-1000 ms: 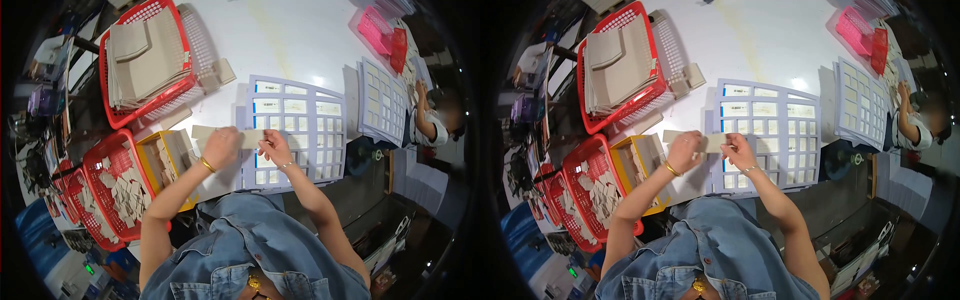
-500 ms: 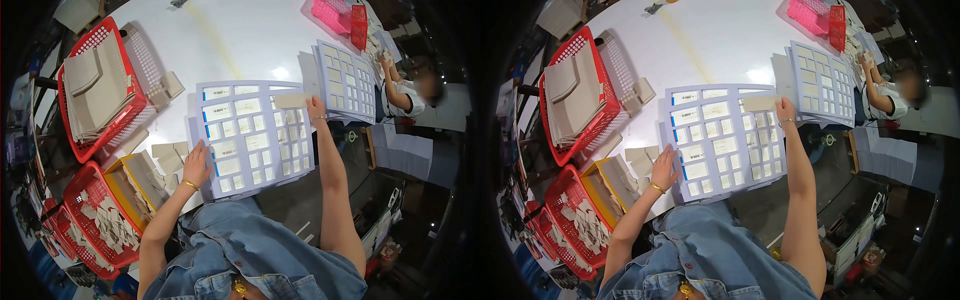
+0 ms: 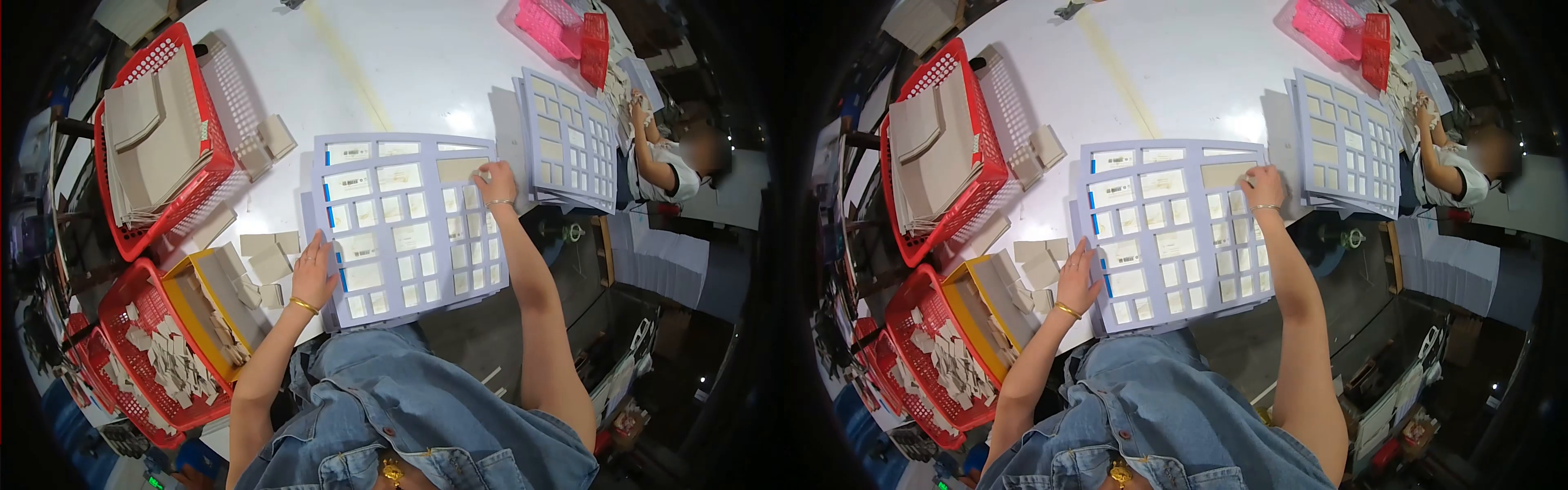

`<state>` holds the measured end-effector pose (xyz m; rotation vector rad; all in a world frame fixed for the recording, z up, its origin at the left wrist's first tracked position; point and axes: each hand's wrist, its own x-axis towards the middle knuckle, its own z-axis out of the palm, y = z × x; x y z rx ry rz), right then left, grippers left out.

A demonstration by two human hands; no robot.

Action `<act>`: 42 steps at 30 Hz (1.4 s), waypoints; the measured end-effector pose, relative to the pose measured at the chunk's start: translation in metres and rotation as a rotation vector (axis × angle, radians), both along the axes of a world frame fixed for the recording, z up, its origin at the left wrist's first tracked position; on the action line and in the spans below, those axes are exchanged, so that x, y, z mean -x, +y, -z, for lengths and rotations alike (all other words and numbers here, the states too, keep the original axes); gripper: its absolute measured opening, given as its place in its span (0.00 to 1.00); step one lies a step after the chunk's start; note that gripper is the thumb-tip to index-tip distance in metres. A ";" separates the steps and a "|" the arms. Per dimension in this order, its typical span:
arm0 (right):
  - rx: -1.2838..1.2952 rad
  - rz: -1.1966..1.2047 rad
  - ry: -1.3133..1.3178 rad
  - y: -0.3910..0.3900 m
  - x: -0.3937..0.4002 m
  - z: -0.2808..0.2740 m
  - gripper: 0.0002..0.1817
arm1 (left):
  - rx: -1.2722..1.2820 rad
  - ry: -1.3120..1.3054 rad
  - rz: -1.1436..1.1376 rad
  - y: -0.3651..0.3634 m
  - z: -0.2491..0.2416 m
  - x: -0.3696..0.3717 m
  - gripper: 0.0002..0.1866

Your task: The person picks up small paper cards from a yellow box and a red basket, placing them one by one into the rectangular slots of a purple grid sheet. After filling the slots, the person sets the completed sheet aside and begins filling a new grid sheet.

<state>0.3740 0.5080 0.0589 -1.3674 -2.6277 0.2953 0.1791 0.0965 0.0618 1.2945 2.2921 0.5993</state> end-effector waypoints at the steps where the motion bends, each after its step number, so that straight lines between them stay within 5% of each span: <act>1: 0.016 -0.007 -0.015 0.002 -0.002 0.003 0.09 | 0.004 -0.009 0.002 0.000 0.000 0.001 0.34; 3: 0.050 -0.026 -0.043 0.007 0.000 0.006 0.06 | 0.016 -0.026 0.003 0.000 -0.002 0.004 0.33; 6: 0.062 -0.076 -0.441 0.016 0.022 -0.019 0.05 | -0.070 -0.016 0.033 -0.003 -0.001 0.012 0.29; 11: -0.113 -0.456 0.101 -0.006 0.112 -0.025 0.05 | -0.232 -0.093 -0.190 0.004 0.015 0.071 0.17; 16: 0.006 -0.900 0.217 -0.080 0.270 -0.007 0.04 | -0.314 0.217 -0.415 0.042 0.041 0.178 0.16; 19: -0.030 -1.056 0.243 -0.129 0.340 0.025 0.11 | -0.128 0.125 -0.541 0.059 0.057 0.212 0.18; 23: -0.051 -1.070 -0.060 -0.157 0.387 0.053 0.20 | 0.006 0.262 -0.444 0.058 0.086 0.230 0.21; 29: 0.052 -1.148 -0.383 -0.152 0.414 0.039 0.19 | 0.007 0.317 -0.285 0.050 0.084 0.243 0.14; 38: 0.009 -1.186 -0.466 -0.150 0.421 0.054 0.06 | 0.055 0.535 -0.182 0.051 0.093 0.248 0.05; 42: -0.106 -0.993 0.232 -0.129 0.378 0.007 0.05 | -0.388 0.530 -0.347 0.046 0.025 0.215 0.06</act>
